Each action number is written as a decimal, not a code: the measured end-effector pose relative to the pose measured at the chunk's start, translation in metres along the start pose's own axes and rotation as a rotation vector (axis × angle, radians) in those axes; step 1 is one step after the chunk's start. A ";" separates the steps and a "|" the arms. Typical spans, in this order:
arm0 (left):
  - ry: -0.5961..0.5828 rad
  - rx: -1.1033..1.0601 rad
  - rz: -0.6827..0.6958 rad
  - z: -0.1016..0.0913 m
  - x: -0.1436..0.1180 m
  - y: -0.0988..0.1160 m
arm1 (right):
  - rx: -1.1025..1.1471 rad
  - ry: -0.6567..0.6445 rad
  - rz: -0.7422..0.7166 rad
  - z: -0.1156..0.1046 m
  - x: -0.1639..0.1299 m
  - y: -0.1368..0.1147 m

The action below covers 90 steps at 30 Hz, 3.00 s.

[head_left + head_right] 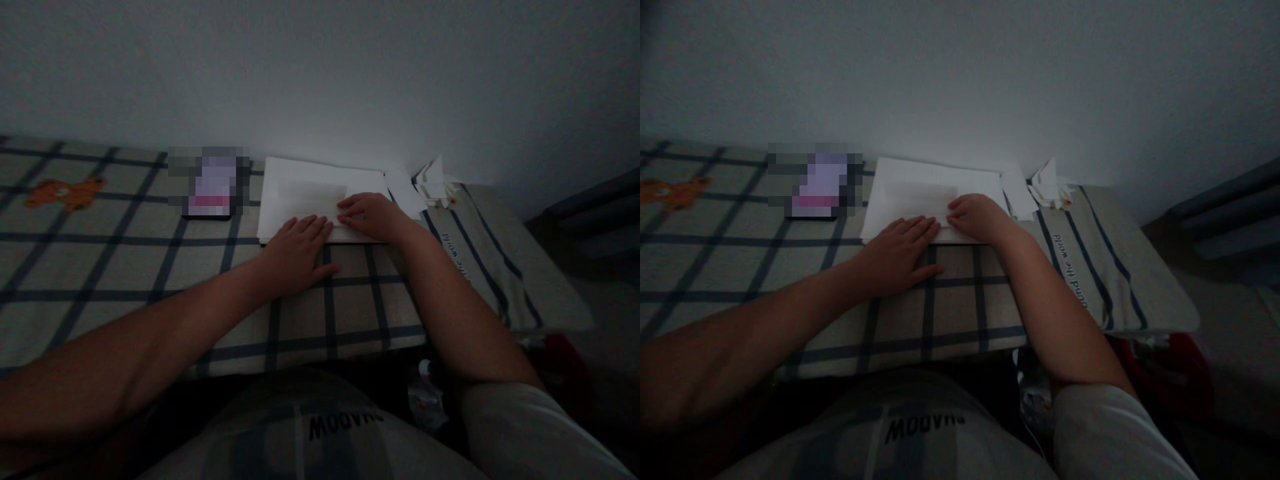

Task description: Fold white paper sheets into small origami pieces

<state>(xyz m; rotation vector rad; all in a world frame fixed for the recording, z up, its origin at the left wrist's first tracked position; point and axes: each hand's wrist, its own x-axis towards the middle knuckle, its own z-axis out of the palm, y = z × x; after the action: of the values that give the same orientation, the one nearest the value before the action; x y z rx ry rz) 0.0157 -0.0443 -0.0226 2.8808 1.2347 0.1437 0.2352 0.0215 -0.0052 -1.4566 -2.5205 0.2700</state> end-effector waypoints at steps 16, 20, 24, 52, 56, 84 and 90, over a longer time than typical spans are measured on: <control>-0.019 -0.005 -0.015 -0.002 0.000 0.002 | 0.011 0.027 -0.010 0.002 0.000 0.002; -0.023 -0.014 -0.012 -0.003 0.001 0.002 | 0.041 0.020 -0.008 -0.001 0.000 0.003; -0.011 -0.027 -0.005 -0.003 0.001 0.001 | 0.048 0.010 0.013 -0.003 -0.001 0.004; 0.013 -0.005 -0.010 0.001 0.000 0.001 | -0.078 -0.026 0.017 -0.006 -0.001 0.000; 0.012 -0.014 -0.011 0.001 0.002 0.001 | -0.087 -0.023 0.019 -0.005 -0.002 0.001; 0.011 0.004 -0.004 0.000 0.002 0.003 | -0.178 -0.042 -0.054 -0.002 -0.001 -0.005; -0.004 -0.009 -0.009 -0.001 0.002 0.003 | -0.170 -0.052 -0.038 -0.003 -0.002 -0.006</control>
<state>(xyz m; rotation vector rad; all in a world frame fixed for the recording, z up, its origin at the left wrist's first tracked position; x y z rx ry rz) 0.0189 -0.0451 -0.0216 2.8665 1.2426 0.1436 0.2316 0.0168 -0.0012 -1.4774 -2.6673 0.0895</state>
